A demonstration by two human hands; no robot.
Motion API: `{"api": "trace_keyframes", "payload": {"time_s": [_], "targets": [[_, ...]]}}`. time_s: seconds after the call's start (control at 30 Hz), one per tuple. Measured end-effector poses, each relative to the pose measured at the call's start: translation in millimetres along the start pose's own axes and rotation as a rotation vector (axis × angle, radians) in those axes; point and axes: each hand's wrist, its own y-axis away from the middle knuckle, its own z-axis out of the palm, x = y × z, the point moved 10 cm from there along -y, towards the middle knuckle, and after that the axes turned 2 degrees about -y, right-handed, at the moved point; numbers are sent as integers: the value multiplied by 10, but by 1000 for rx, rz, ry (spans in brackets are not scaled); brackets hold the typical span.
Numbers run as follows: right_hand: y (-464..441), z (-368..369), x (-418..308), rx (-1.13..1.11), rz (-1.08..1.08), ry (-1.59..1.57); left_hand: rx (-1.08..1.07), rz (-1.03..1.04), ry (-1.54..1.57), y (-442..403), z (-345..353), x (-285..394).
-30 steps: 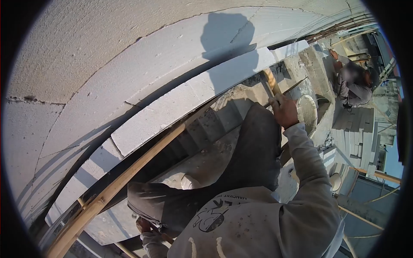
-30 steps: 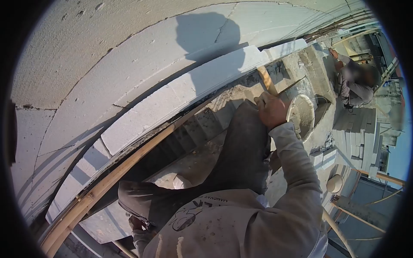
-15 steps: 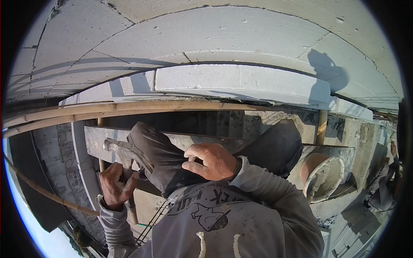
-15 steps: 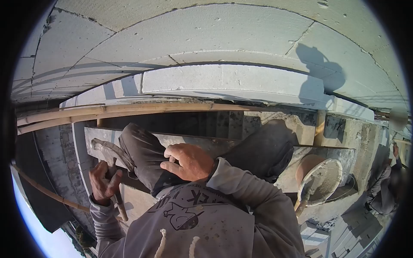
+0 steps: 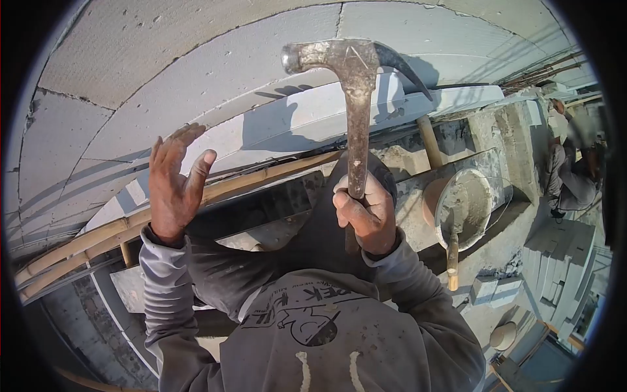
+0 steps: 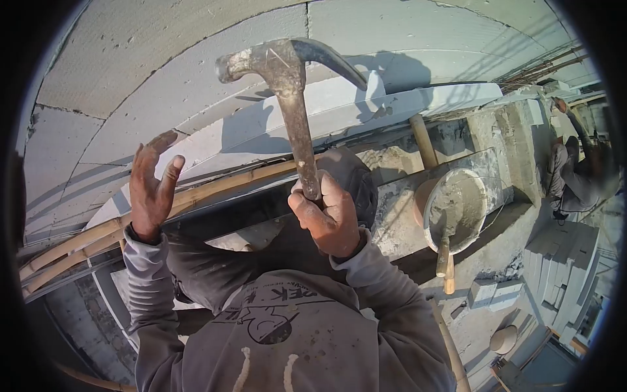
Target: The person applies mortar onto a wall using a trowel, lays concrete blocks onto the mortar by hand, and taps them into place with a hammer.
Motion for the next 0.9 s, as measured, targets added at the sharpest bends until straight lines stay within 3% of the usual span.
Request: {"api": "trace_keyframes", "payload": {"time_s": [0.07,0.2,0.33,0.4,0.53,0.73,0.8,0.9], "targets": [[242,-692,67,247,-45,-97,2,-175,-96,90,210,-760],[629,-1964,438,745,144,-88,-82,-309,-207,340,473,-1806],[467,-2798,1164,767,327,-284,-200,-240,-297,370,706,-2038],[279,-2846,1362,657,402,-339,-288,-412,-157,446,844,-2263],[-50,-2773,1344,565,475,-232,-383,-475,-123,457,1058,-2428],[-406,-3223,1257,696,344,-381,-282,-462,-146,512,1004,-2396],[-442,-3427,1324,791,307,-468,-274,-508,-458,572,892,-2404],[-549,-3443,1462,774,356,-484,-278,-499,-347,587,968,-2557]]}}
